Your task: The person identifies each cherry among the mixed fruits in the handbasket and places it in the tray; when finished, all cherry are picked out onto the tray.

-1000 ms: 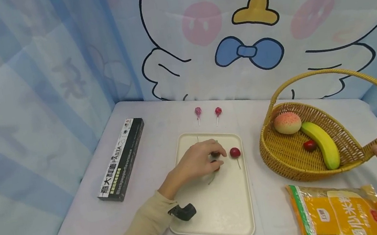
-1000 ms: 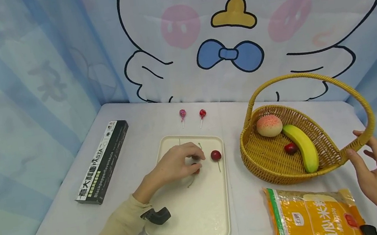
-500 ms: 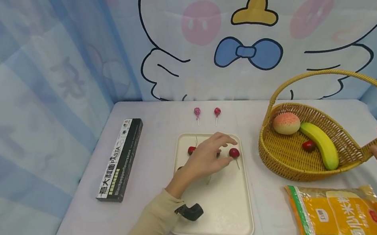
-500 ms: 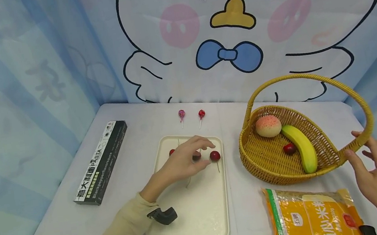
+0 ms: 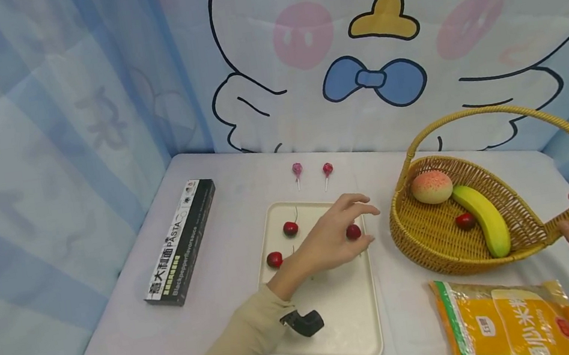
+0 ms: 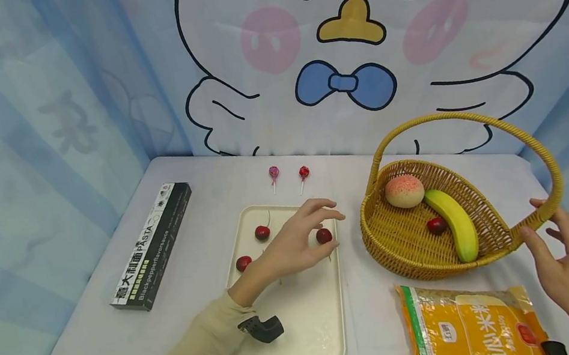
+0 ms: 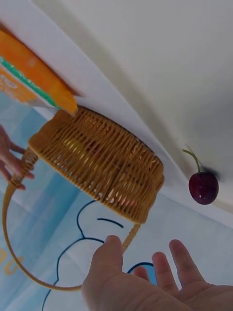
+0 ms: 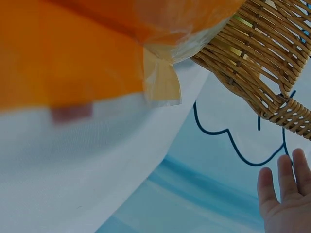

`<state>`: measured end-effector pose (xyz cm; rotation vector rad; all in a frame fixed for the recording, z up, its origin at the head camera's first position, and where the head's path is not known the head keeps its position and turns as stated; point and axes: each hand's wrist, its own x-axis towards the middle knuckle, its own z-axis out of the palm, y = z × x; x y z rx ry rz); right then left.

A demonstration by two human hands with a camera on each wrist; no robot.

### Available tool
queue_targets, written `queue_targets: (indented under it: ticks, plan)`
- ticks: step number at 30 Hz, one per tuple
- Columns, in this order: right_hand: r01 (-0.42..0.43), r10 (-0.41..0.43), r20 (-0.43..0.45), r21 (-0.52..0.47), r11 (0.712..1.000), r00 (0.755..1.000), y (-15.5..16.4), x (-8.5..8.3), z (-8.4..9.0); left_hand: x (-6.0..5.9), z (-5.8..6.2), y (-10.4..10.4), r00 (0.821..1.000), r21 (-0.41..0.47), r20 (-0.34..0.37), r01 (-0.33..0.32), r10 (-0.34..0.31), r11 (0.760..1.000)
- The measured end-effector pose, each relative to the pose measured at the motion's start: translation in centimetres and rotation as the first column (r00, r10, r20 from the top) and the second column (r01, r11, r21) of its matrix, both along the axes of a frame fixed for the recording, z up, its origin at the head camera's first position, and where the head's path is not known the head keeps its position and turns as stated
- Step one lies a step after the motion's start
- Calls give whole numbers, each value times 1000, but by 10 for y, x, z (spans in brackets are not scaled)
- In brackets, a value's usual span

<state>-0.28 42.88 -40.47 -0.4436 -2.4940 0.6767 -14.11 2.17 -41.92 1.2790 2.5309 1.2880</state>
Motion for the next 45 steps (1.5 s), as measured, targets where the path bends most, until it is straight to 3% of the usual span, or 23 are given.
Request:
queue_targets:
  ticks: [16, 26, 45]
  plan:
    - [10, -11, 21, 21, 1000, 1000, 0, 2, -1, 2, 5, 17, 1000, -2, -5, 20, -20, 1000]
    - [-27, 28, -57, 33, 999, 998, 2, 1, -2, 2, 4, 39, 998, 23, -13, 70, -69, 997]
    - [-49, 52, -57, 50, 998, 997, 3, 1, 0, 4, 14, 77, 993, -7, -26, 117, -117, 993]
